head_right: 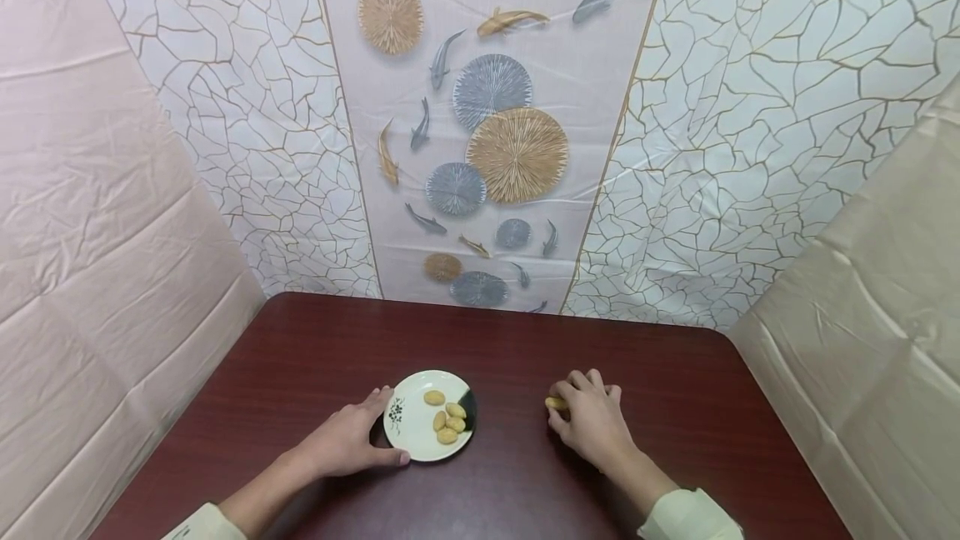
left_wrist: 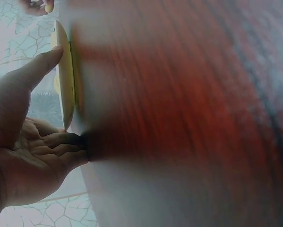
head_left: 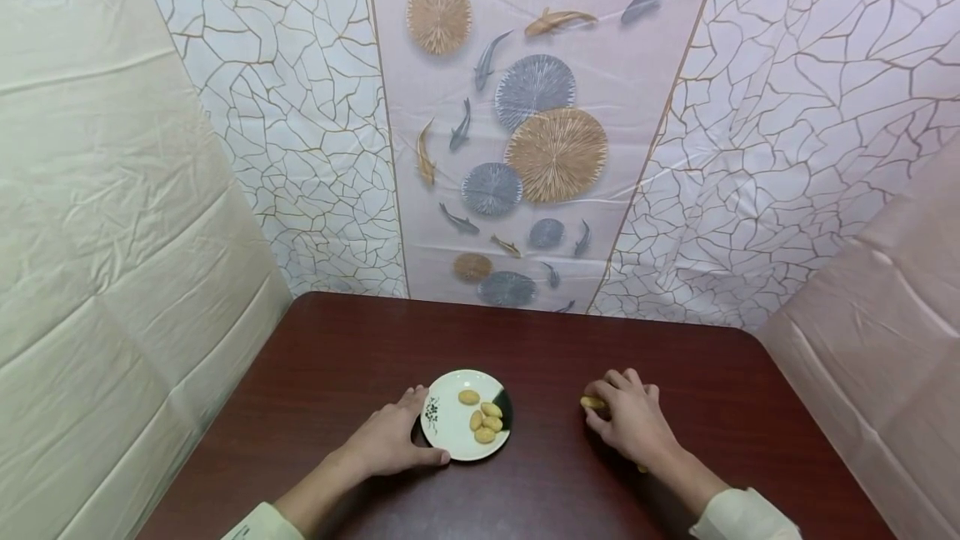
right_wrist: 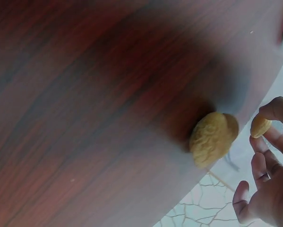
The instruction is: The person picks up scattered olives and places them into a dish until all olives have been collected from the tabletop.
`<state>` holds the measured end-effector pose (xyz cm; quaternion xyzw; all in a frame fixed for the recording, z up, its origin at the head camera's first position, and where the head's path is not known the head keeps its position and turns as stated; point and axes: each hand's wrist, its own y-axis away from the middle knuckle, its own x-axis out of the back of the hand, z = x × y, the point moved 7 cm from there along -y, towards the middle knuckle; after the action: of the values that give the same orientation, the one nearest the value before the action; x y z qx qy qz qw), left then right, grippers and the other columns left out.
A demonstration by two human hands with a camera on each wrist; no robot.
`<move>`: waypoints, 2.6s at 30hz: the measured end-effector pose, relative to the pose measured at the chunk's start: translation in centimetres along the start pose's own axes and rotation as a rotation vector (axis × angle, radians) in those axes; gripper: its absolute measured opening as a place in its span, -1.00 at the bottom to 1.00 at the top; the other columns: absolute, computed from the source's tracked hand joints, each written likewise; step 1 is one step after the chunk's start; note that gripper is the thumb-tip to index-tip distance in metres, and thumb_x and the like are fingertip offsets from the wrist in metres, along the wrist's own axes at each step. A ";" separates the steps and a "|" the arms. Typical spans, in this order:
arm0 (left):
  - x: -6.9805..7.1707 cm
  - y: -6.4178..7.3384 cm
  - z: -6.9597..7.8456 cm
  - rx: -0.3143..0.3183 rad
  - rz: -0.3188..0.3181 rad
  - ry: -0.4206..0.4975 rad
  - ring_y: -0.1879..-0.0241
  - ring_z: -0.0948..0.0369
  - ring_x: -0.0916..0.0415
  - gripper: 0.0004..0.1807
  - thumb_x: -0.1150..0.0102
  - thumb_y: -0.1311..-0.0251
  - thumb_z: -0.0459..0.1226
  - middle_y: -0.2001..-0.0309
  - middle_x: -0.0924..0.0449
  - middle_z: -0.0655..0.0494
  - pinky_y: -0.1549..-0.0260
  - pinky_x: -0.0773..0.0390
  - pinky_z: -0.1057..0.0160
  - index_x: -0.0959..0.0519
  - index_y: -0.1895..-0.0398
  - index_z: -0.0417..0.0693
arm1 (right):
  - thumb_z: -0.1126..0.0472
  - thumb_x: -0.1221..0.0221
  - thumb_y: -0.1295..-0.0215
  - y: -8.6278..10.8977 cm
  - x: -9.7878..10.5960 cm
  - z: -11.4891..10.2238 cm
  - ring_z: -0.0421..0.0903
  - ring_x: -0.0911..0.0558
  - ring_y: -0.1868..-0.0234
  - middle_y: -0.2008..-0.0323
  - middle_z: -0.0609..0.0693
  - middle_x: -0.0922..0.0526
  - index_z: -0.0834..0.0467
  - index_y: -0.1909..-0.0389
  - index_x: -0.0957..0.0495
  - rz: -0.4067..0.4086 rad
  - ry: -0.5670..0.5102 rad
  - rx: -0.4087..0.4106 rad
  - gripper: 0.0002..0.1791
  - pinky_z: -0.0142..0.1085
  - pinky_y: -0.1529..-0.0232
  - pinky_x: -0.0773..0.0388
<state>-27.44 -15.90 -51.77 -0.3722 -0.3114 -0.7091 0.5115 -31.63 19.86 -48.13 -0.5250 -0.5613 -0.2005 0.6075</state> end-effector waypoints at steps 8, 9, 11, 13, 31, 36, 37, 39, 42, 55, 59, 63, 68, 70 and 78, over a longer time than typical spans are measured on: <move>0.0 0.0 -0.1 0.001 -0.002 -0.001 -0.60 -0.37 -0.36 0.36 -0.62 -0.05 0.31 -0.67 -0.26 -0.41 -0.48 -0.45 -0.43 -0.23 -0.71 -0.33 | 0.20 -0.63 -0.12 -0.3 0.4 -1.9 -0.12 -0.47 0.15 0.22 -0.18 -0.69 -0.05 0.20 -0.72 0.051 -0.009 0.072 -0.69 -0.03 0.16 -0.37; 0.0 0.0 -0.1 0.001 -0.003 -0.001 -0.60 -0.37 -0.36 0.36 -0.62 -0.05 0.31 -0.67 -0.26 -0.41 -0.48 -0.45 -0.43 -0.23 -0.71 -0.33 | 0.19 -0.63 -0.12 -0.4 0.5 -2.1 -0.12 -0.47 0.15 0.22 -0.18 -0.69 -0.06 0.20 -0.72 0.052 -0.011 0.075 -0.69 -0.04 0.16 -0.36; 0.0 0.0 0.0 0.001 -0.003 -0.001 -0.60 -0.37 -0.36 0.36 -0.62 -0.05 0.31 -0.67 -0.26 -0.42 -0.48 -0.46 -0.42 -0.23 -0.71 -0.33 | 0.19 -0.63 -0.12 -0.5 0.5 -2.4 -0.13 -0.47 0.14 0.20 -0.18 -0.70 -0.07 0.19 -0.73 0.053 -0.014 0.080 -0.70 -0.06 0.15 -0.35; 0.0 0.0 0.0 0.001 -0.003 -0.004 -0.60 -0.36 -0.36 0.37 -0.62 -0.05 0.32 -0.66 -0.27 -0.42 -0.48 -0.46 -0.42 -0.23 -0.71 -0.33 | 0.19 -0.63 -0.12 -0.6 0.6 -2.8 -0.13 -0.47 0.14 0.20 -0.19 -0.69 -0.08 0.19 -0.73 0.053 -0.018 0.086 -0.70 -0.08 0.15 -0.33; 0.3 0.2 0.2 0.011 -0.012 0.002 -0.60 -0.38 -0.35 0.37 -0.63 -0.05 0.30 -0.64 -0.26 -0.49 -0.49 -0.45 -0.40 -0.21 -0.71 -0.37 | 0.20 -0.65 -0.11 -1.5 0.7 -7.1 -0.22 -0.40 0.18 0.28 -0.20 -0.63 -0.06 0.19 -0.77 0.083 -0.089 0.164 -0.71 -0.19 0.15 -0.25; 0.3 0.2 0.3 0.010 -0.015 0.004 -0.63 -0.35 -0.32 0.38 -0.63 -0.06 0.31 -0.65 -0.25 -0.48 -0.51 -0.43 -0.41 -0.21 -0.71 -0.37 | 0.19 -0.66 -0.12 -1.8 0.6 -8.3 -0.23 -0.41 0.18 0.28 -0.20 -0.64 -0.05 0.19 -0.78 0.083 -0.111 0.175 -0.71 -0.21 0.14 -0.24; 0.3 0.2 0.3 0.009 -0.015 0.005 -0.63 -0.35 -0.31 0.38 -0.63 -0.06 0.31 -0.65 -0.25 -0.48 -0.51 -0.43 -0.41 -0.21 -0.71 -0.37 | 0.19 -0.65 -0.13 -1.9 0.6 -8.5 -0.23 -0.41 0.18 0.27 -0.20 -0.64 -0.05 0.19 -0.78 0.080 -0.113 0.175 -0.72 -0.22 0.14 -0.24; 0.3 0.2 0.3 0.008 -0.014 0.005 -0.63 -0.34 -0.31 0.38 -0.63 -0.06 0.30 -0.65 -0.26 -0.48 -0.51 -0.43 -0.41 -0.21 -0.71 -0.38 | 0.17 -0.65 -0.14 -1.9 0.4 -8.7 -0.23 -0.42 0.17 0.27 -0.20 -0.65 -0.05 0.18 -0.78 0.070 -0.117 0.173 -0.73 -0.22 0.14 -0.24; 0.3 0.2 0.3 0.005 -0.012 0.002 -0.62 -0.35 -0.32 0.38 -0.63 -0.06 0.30 -0.64 -0.26 -0.49 -0.50 -0.44 -0.41 -0.21 -0.71 -0.38 | 0.16 -0.64 -0.17 -2.0 0.1 -9.1 -0.22 -0.43 0.16 0.25 -0.19 -0.65 -0.04 0.17 -0.79 0.047 -0.122 0.167 -0.74 -0.22 0.13 -0.24; 0.4 0.3 0.4 0.013 -0.011 0.008 -0.60 -0.39 -0.34 0.36 -0.63 -0.07 0.29 -0.65 -0.25 -0.49 -0.49 -0.42 -0.45 -0.21 -0.71 -0.38 | 0.12 -0.63 -0.21 -2.6 -0.7 -11.1 -0.22 -0.44 0.14 0.20 -0.20 -0.67 -0.04 0.16 -0.81 0.009 -0.136 0.188 -0.77 -0.25 0.13 -0.21; 0.4 0.2 0.3 0.013 -0.012 0.009 -0.60 -0.39 -0.34 0.36 -0.62 -0.07 0.29 -0.65 -0.25 -0.50 -0.48 -0.43 -0.45 -0.21 -0.71 -0.38 | 0.11 -0.62 -0.23 -2.8 -1.2 -12.0 -0.22 -0.43 0.14 0.20 -0.19 -0.67 -0.04 0.16 -0.80 -0.006 -0.152 0.201 -0.77 -0.24 0.13 -0.19; 0.4 0.2 0.3 0.012 -0.012 0.006 -0.58 -0.41 -0.36 0.37 -0.62 -0.07 0.31 -0.65 -0.25 -0.49 -0.48 -0.44 -0.44 -0.22 -0.71 -0.37 | 0.11 -0.62 -0.23 -3.1 -1.6 -12.8 -0.22 -0.42 0.13 0.19 -0.18 -0.66 -0.02 0.14 -0.80 -0.021 -0.154 0.211 -0.76 -0.24 0.13 -0.19; 0.4 0.2 0.3 0.006 -0.006 0.007 -0.57 -0.41 -0.37 0.36 -0.62 -0.07 0.31 -0.64 -0.26 -0.49 -0.48 -0.45 -0.43 -0.23 -0.70 -0.38 | 0.09 -0.62 -0.25 -3.3 -2.1 -13.7 -0.21 -0.42 0.13 0.20 -0.17 -0.65 -0.02 0.15 -0.81 -0.026 -0.168 0.219 -0.78 -0.23 0.12 -0.19; 0.3 0.2 0.3 0.003 -0.005 0.006 -0.57 -0.41 -0.37 0.36 -0.62 -0.07 0.31 -0.64 -0.27 -0.48 -0.47 -0.45 -0.43 -0.23 -0.70 -0.37 | 0.08 -0.62 -0.25 -3.3 -2.4 -13.9 -0.21 -0.42 0.13 0.20 -0.16 -0.65 -0.02 0.16 -0.81 -0.026 -0.169 0.224 -0.78 -0.23 0.12 -0.20; 0.4 0.2 0.3 -0.002 0.001 0.006 -0.58 -0.41 -0.36 0.35 -0.62 -0.07 0.31 -0.64 -0.27 -0.48 -0.47 -0.46 -0.43 -0.24 -0.69 -0.38 | 0.09 -0.62 -0.22 -3.7 -3.3 -15.0 -0.19 -0.45 0.12 0.18 -0.16 -0.66 -0.03 0.15 -0.81 -0.019 -0.151 0.242 -0.77 -0.22 0.12 -0.24</move>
<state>-27.22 -15.92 -51.31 -0.3709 -0.3088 -0.7104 0.5122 -28.59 4.42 -46.84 -0.4561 -0.6305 -0.0971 0.6205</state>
